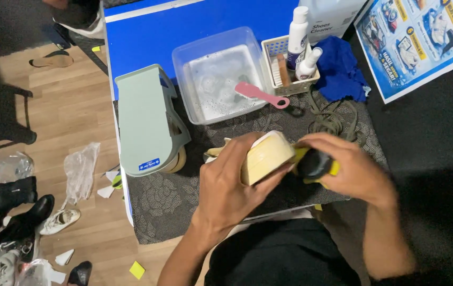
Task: Scrubbing the white rubber soles of a sneaker with a small brush and soapy water, then wiping it clean with a cloth.
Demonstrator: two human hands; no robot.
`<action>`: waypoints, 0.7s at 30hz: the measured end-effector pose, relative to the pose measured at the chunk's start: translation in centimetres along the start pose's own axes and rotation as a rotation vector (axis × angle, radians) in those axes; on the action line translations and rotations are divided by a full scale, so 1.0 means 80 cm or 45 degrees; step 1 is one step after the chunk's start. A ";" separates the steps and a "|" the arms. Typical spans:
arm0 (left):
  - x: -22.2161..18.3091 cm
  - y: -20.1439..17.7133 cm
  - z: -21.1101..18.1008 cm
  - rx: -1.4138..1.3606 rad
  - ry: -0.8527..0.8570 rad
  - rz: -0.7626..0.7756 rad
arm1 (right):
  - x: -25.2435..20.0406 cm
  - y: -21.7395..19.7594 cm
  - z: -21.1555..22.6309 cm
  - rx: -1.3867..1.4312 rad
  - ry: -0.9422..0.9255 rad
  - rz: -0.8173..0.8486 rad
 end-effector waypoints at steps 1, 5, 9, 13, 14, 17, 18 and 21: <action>0.002 0.003 0.001 0.001 0.014 -0.007 | -0.006 -0.023 0.018 -0.009 -0.006 -0.011; 0.008 0.014 0.006 -0.061 -0.135 0.124 | -0.020 -0.089 0.104 -0.260 -0.237 -0.584; 0.001 0.021 0.025 -0.296 -0.224 0.322 | 0.021 -0.092 0.151 -0.416 -0.648 -0.386; -0.011 0.011 0.051 -0.452 -0.271 0.259 | 0.069 -0.039 0.163 -0.400 -0.853 -0.104; -0.014 0.008 0.056 -0.573 -0.314 0.208 | 0.071 -0.033 0.164 -0.369 -0.909 -0.263; -0.012 0.000 0.059 -0.668 -0.365 0.133 | 0.079 -0.028 0.157 -0.260 -1.030 -0.392; -0.009 -0.003 0.057 -0.646 -0.363 0.127 | 0.081 -0.028 0.154 -0.190 -1.082 -0.376; -0.007 0.001 0.059 -0.615 -0.385 0.099 | 0.088 -0.025 0.131 -0.077 -1.182 -0.359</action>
Point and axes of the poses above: each hand's wrist, its own x-axis towards the middle knuckle, its own y-axis out of the palm, z = x × y, the point moved 1 cm from there along x, towards the middle knuckle, and after that the axes turned 6 degrees about -x, right-handed, at the moved point
